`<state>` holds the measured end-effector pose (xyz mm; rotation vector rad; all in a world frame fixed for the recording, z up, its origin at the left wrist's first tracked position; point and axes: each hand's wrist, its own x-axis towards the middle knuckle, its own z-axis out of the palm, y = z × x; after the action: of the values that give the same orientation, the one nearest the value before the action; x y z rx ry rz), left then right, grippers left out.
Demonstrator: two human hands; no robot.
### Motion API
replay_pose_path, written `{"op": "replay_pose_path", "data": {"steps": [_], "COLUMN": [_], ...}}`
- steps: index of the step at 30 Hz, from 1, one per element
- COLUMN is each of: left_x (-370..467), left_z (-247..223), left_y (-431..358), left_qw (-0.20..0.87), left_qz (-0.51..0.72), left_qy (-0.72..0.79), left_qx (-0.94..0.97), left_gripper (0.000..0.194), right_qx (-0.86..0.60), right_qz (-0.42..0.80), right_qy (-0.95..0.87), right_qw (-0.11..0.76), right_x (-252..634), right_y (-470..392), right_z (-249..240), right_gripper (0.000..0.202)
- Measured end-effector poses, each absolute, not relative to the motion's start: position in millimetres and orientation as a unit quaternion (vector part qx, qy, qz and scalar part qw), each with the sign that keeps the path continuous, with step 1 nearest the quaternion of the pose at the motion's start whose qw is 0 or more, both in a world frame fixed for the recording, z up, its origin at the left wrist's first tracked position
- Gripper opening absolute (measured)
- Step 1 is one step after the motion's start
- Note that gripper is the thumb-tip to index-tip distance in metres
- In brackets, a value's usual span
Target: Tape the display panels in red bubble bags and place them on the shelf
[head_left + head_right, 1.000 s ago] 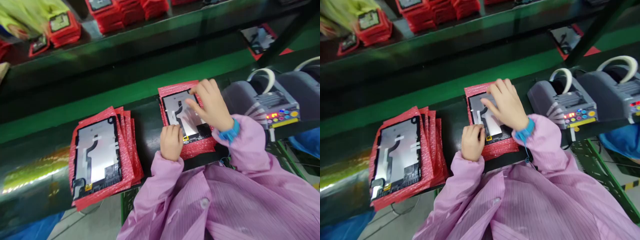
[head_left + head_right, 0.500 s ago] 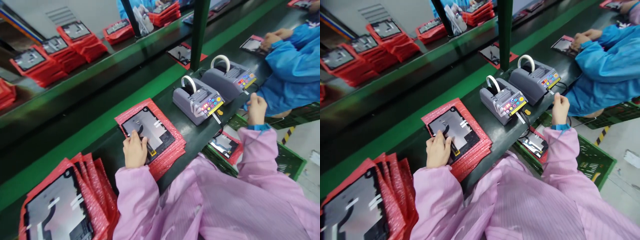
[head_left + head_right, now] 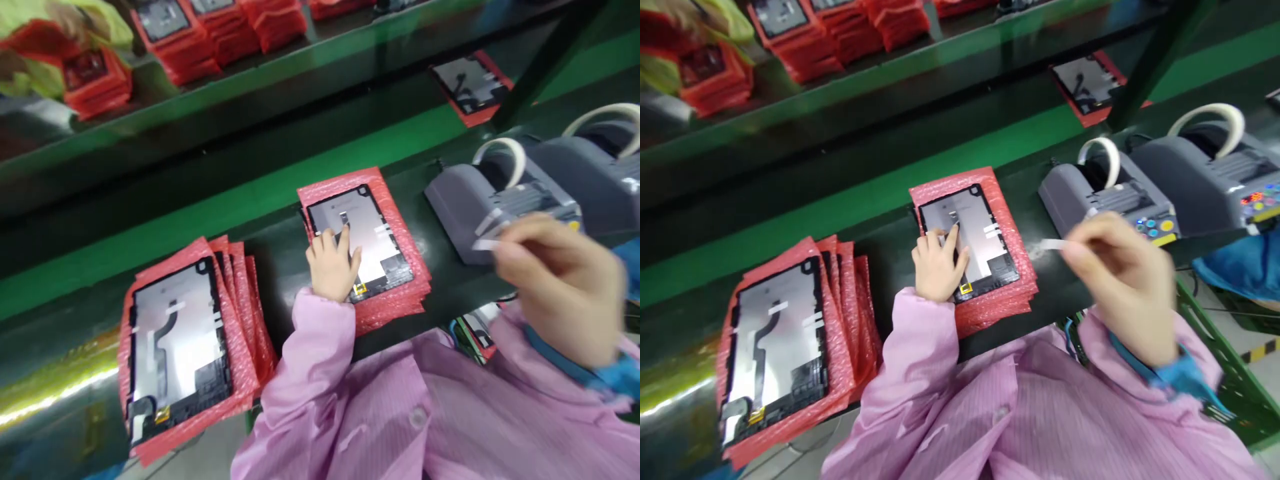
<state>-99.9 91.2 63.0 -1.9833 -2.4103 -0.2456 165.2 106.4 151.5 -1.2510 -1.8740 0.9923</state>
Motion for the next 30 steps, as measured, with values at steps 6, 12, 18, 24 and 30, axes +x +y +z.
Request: {"op": "replay_pose_path", "data": {"steps": [6, 12, 18, 24, 30], "left_x": [-100.2, -101.7, -101.8, -101.1, -100.8], "left_z": [61.5, 64.4, 65.1, 65.5, 65.2], "left_y": [94.0, 96.3, 97.4, 97.6, 96.9], "left_qw": [-0.015, -0.038, -0.067, -0.075, -0.058], "left_qz": [-0.095, -0.102, -0.112, -0.107, -0.107], "left_qy": [-0.774, -0.773, -0.774, -0.775, -0.771], "left_qx": [-0.626, -0.625, -0.62, -0.619, -0.625], "left_gripper": [0.06, 0.059, 0.061, 0.061, 0.06], "right_qx": [-0.459, -0.485, -0.505, -0.505, -0.507], "right_qz": [0.446, 0.419, 0.369, 0.309, 0.275], "right_qy": [-0.741, -0.753, -0.769, -0.793, -0.806], "right_qw": [0.203, 0.149, 0.134, 0.144, 0.133], "right_x": [20.3, -9.7, -13.3, -15.5, -18.2], "right_y": [209.7, 224.4, 222.6, 218.0, 215.6], "right_z": [107.5, 79.1, 77.4, 75.1, 76.3], "right_gripper": [0.016, 0.015, 0.013, 0.016, 0.015]}}
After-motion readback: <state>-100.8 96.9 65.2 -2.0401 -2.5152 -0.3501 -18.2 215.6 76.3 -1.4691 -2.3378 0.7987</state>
